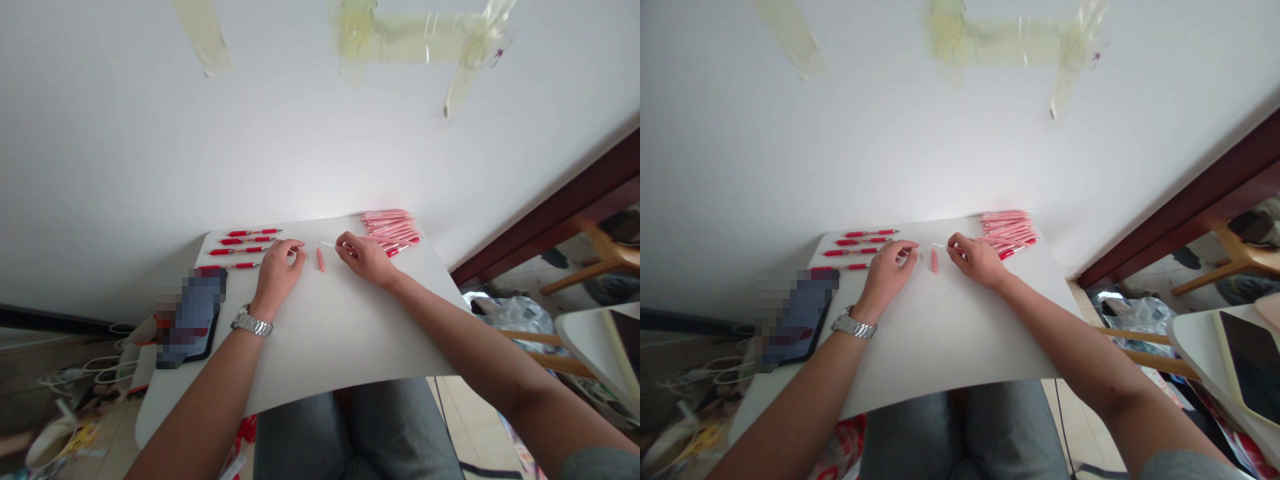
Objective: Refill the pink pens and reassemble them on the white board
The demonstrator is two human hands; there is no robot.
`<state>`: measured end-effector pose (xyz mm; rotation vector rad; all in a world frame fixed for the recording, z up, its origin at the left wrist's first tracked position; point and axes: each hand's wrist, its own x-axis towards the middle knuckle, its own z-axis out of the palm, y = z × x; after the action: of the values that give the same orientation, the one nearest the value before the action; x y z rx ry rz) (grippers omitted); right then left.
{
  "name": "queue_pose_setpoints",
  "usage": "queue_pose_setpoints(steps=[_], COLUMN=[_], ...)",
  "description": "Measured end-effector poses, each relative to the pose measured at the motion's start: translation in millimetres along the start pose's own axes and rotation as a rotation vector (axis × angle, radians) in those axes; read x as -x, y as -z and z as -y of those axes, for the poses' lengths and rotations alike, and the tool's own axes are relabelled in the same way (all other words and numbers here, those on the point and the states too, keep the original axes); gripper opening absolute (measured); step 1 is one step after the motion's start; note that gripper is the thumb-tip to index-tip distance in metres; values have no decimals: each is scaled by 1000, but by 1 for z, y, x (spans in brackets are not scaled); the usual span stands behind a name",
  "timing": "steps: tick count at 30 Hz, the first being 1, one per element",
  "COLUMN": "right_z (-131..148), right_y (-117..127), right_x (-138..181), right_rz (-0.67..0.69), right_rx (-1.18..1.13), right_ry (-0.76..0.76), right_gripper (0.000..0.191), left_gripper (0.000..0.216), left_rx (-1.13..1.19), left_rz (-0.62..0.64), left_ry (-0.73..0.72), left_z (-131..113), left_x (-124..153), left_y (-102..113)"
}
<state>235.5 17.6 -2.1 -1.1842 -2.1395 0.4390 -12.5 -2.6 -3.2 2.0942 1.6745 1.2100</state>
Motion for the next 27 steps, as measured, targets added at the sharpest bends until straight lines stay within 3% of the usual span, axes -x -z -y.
queue_pose_setpoints(steps=[4,11,16,27], right_z=[6,9,7,7], right_y=[3,6,4,5], right_x=[1,3,3,4], right_rz=[-26,-11,60,82], right_rx=[-51,-83,-84,-93], right_ry=[26,92,120,127], right_gripper=[18,23,23,27], left_gripper=[20,31,32,31], left_rx=[183,590,679,712], left_rz=[-22,149,241,234], left_ry=[15,97,112,110], left_z=[-6,-25,-33,-35], left_x=[-1,3,6,6], left_y=[0,0,1,0])
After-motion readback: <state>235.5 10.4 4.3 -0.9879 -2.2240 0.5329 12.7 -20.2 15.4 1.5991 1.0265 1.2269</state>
